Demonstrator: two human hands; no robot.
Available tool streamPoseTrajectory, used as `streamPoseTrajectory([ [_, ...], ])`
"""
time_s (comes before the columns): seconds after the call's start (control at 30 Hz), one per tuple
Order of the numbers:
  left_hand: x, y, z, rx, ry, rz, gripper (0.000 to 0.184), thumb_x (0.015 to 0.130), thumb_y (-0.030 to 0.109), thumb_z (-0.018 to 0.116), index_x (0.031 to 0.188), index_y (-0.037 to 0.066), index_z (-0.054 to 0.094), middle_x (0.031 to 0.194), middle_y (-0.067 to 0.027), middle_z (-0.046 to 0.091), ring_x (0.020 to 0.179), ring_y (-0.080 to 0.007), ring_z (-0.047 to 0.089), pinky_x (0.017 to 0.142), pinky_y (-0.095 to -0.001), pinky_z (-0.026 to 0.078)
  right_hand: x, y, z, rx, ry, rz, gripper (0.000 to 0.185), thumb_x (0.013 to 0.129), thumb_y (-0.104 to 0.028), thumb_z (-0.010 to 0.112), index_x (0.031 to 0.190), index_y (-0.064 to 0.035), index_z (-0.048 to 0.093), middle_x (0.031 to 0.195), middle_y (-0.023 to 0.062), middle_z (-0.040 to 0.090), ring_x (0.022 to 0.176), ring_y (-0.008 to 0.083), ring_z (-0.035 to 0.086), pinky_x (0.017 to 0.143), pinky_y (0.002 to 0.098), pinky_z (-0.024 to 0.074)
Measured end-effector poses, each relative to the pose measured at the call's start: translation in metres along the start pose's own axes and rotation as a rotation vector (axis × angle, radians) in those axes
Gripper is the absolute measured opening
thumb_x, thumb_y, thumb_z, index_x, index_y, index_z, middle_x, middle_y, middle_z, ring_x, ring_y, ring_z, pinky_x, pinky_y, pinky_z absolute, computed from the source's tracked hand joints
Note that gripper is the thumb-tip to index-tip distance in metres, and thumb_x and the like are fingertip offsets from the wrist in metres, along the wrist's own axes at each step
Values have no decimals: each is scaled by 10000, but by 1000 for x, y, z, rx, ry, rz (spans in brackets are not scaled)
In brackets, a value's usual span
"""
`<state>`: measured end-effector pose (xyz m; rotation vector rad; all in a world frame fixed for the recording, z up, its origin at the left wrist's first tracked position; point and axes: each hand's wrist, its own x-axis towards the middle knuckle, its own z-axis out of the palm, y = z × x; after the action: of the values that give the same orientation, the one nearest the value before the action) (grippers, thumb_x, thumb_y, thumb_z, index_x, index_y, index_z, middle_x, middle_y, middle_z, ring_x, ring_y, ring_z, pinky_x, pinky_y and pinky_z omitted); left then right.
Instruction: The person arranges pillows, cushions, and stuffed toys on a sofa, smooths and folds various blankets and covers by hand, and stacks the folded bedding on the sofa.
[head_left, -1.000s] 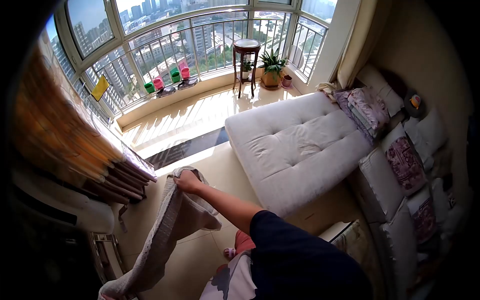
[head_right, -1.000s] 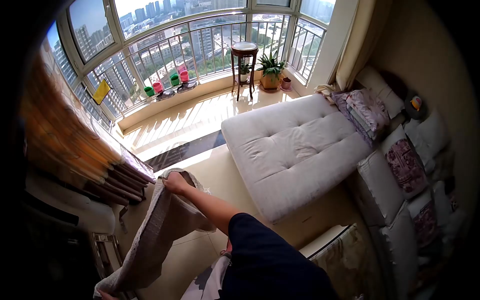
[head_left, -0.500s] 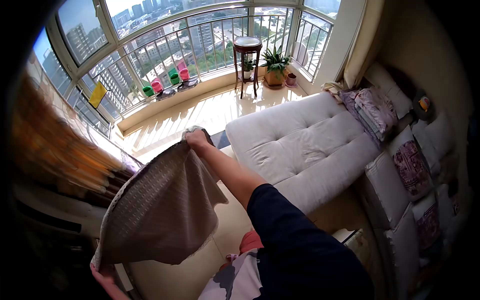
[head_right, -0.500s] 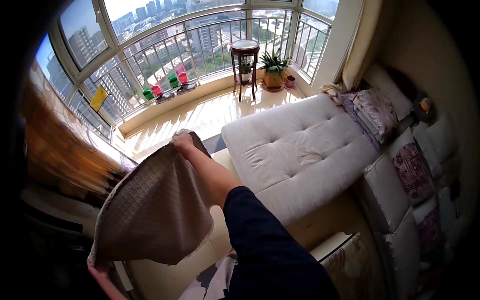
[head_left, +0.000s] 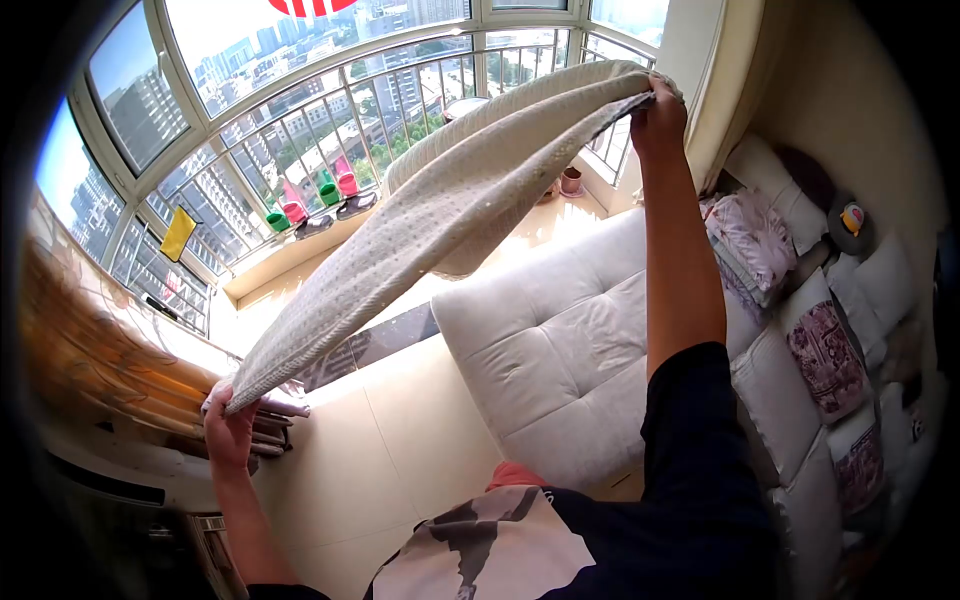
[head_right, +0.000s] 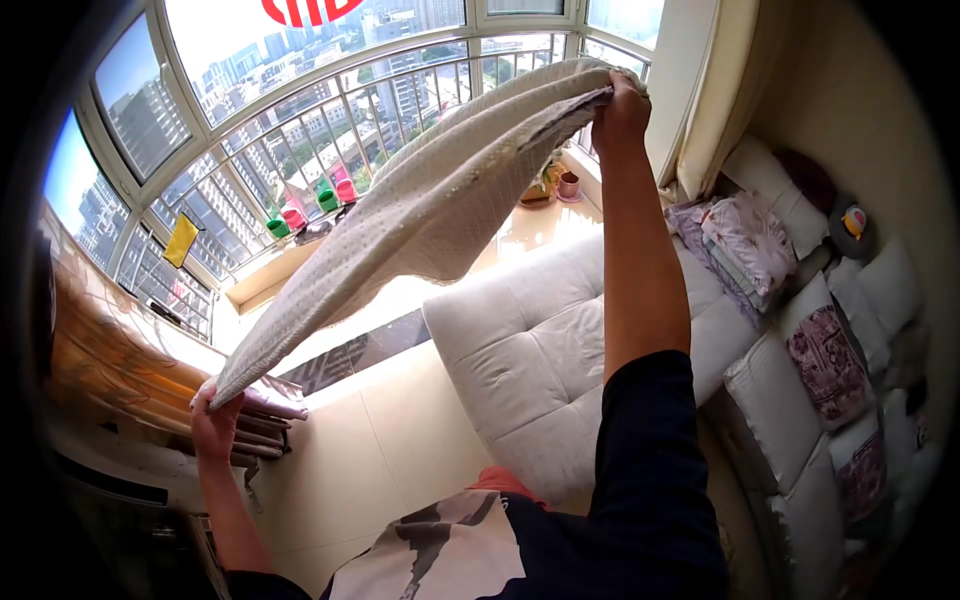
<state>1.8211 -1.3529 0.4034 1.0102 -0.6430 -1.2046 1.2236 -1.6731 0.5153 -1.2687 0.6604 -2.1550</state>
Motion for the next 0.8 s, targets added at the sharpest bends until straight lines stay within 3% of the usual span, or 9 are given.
streamPoseTrajectory([
  [0.13,24,-133,62,39,-147,-544,360,815,121,505,1096,-102,468,1021,-145,569,930,-242,571,846,-325,449,-24,-42,-122,205,390,258,237,843,-181,500,1007,-39,595,951,77,617,870,211,573,797,311,449],
  [0.3,-13,-249,165,1001,-565,-850,518,801,406,562,977,-79,603,980,-153,594,910,-192,551,803,-293,426,-66,-49,-316,-99,779,497,329,858,-291,518,1079,-55,578,1075,87,588,956,243,561,850,341,434],
  [0.4,-45,-290,236,1274,-1499,-1000,787,839,658,278,1211,1,499,1179,-253,509,1181,-343,428,977,-348,306,-139,-63,-383,-244,897,540,344,824,-288,572,1079,-56,576,1055,87,587,942,235,556,823,373,436],
  [0.47,-78,-361,209,1038,-1808,-446,791,856,647,229,1334,25,330,1283,-206,439,1237,-332,361,1020,-408,239,-201,-73,-412,-803,1081,610,389,763,-284,619,1080,-63,572,923,65,570,797,195,512,714,318,408],
  [0.53,-70,-336,251,1313,-2018,-420,779,865,630,224,1385,50,196,1345,-172,371,1256,-317,336,1027,-500,189,-275,-71,-454,-865,1177,654,398,775,-255,597,1105,-37,550,1042,68,549,938,190,495,804,347,396],
  [0.63,-20,-349,248,1139,-1869,-464,674,889,539,342,1327,27,330,1235,-179,488,1190,-314,424,990,-450,291,-374,-76,-424,-963,1270,792,373,789,-154,577,1126,-5,528,1099,104,542,1035,223,488,902,362,369],
  [0.67,6,-363,237,1085,-1827,-488,640,902,505,367,1298,1,375,1209,-194,506,1164,-312,453,972,-403,333,-418,-65,-428,-1016,1281,791,359,794,-131,574,1127,-7,529,984,87,570,851,180,532,749,336,434],
  [0.73,56,-383,204,1125,-1602,-552,557,908,427,424,1224,-31,459,1144,-178,554,1097,-275,510,913,-315,388,-507,-43,-419,-918,1330,863,315,803,-104,552,1108,-25,545,656,0,501,474,62,338,424,250,279],
  [0.8,113,-390,176,1146,-1388,-836,505,910,382,442,1216,-18,477,1121,-150,569,1058,-243,530,898,-324,394,-565,-27,-361,-901,1397,1088,242,807,-92,522,1039,-51,579,641,0,487,445,71,342,395,249,274],
])
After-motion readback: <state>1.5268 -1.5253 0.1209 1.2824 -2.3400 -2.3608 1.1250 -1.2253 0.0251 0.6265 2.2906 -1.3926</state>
